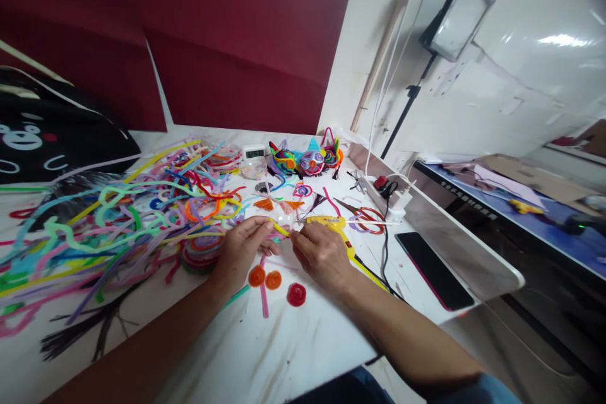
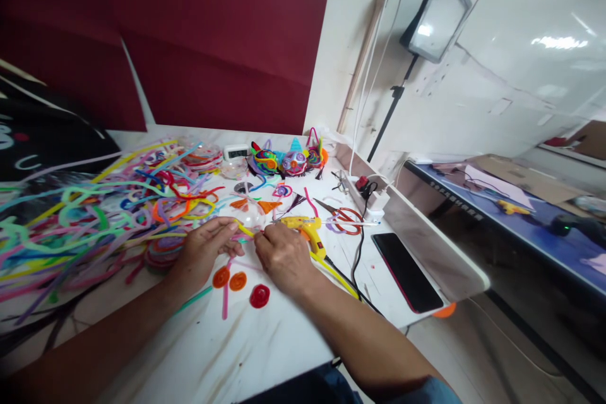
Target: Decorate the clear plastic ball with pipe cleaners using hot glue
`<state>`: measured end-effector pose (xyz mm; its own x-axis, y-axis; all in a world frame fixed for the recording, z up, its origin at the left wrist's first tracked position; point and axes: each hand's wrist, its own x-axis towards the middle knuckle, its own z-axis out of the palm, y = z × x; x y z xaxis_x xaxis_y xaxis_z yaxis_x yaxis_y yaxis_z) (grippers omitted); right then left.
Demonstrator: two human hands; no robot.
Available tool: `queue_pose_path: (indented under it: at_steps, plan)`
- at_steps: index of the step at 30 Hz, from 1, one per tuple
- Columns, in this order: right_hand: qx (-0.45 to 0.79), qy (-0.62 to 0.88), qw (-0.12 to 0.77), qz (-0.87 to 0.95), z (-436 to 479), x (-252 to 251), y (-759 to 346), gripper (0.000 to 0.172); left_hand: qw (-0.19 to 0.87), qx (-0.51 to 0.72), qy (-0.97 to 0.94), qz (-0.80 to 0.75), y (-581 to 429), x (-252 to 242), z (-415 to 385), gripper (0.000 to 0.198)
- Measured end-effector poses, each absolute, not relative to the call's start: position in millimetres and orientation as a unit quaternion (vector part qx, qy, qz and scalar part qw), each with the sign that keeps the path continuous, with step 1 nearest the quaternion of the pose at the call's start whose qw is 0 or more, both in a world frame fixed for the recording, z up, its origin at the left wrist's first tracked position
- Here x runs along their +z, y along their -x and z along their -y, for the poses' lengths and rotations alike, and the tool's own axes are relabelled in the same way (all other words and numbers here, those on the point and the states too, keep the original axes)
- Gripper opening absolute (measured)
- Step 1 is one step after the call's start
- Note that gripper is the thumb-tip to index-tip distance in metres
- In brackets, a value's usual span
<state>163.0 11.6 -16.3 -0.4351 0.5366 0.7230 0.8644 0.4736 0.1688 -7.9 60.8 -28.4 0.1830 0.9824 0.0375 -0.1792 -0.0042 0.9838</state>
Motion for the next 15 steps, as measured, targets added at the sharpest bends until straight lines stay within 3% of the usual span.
queue_pose_path:
  at_steps: [8,15]
  plan:
    - [-0.228,0.452,0.306,0.806,-10.5,-14.5,-163.4,0.022,0.583,0.494,-0.499,-0.408,8.9,-27.7,-60.1,0.031]
    - [-0.092,0.475,0.34,0.806,-7.5,-10.8,-167.8,0.022,0.591,0.496,-0.482,-0.416,10.5,-26.0,-61.9,0.033]
